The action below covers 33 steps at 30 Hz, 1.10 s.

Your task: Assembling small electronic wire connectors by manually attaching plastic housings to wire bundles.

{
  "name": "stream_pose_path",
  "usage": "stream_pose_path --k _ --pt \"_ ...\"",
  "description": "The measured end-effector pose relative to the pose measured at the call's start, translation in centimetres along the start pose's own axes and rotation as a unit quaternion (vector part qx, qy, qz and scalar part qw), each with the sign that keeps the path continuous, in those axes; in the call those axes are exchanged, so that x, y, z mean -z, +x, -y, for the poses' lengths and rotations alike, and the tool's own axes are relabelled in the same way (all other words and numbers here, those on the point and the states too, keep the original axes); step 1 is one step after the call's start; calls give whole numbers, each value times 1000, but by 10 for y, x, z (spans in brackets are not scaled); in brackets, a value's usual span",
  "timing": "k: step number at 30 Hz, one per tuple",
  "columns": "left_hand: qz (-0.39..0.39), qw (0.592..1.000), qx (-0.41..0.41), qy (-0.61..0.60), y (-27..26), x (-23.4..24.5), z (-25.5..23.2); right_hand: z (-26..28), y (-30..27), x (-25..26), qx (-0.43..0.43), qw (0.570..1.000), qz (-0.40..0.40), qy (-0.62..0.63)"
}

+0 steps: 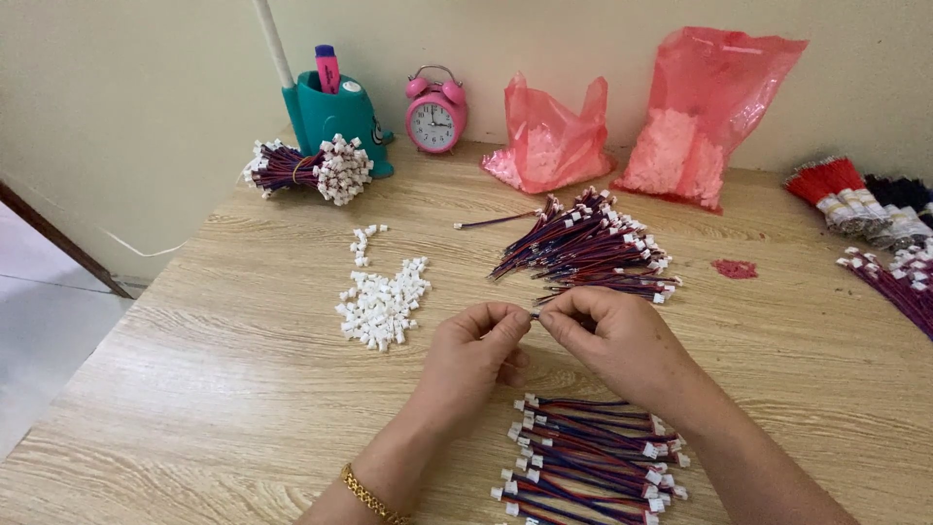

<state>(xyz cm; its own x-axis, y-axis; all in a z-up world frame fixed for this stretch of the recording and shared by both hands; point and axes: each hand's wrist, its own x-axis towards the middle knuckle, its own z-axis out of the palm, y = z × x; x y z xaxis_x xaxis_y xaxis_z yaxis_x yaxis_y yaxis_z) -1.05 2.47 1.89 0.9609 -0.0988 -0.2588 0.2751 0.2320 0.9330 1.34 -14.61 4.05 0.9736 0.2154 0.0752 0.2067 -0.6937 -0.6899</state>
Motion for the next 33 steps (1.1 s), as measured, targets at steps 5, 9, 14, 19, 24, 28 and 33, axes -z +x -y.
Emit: stream_pose_path --k 5,9,14,19,24,28,33 --pt "-7 997 58 -47 -8 -6 -8 21 -7 5 -49 999 4 4" --pt "-6 995 69 -76 -4 -7 -4 14 -6 3 -35 999 2 -14" --pt "15 996 57 -72 5 1 3 15 -5 4 -36 999 5 -23" --pt "-8 995 73 -60 1 -2 -6 18 -7 6 -70 997 17 -10" --pt "-11 998 47 -40 5 1 -2 10 -4 2 -47 998 17 -23" --pt "12 998 36 -48 9 5 6 13 -4 4 -54 998 17 -27" --pt "16 998 49 -27 10 6 9 21 -6 6 -81 995 38 -39"
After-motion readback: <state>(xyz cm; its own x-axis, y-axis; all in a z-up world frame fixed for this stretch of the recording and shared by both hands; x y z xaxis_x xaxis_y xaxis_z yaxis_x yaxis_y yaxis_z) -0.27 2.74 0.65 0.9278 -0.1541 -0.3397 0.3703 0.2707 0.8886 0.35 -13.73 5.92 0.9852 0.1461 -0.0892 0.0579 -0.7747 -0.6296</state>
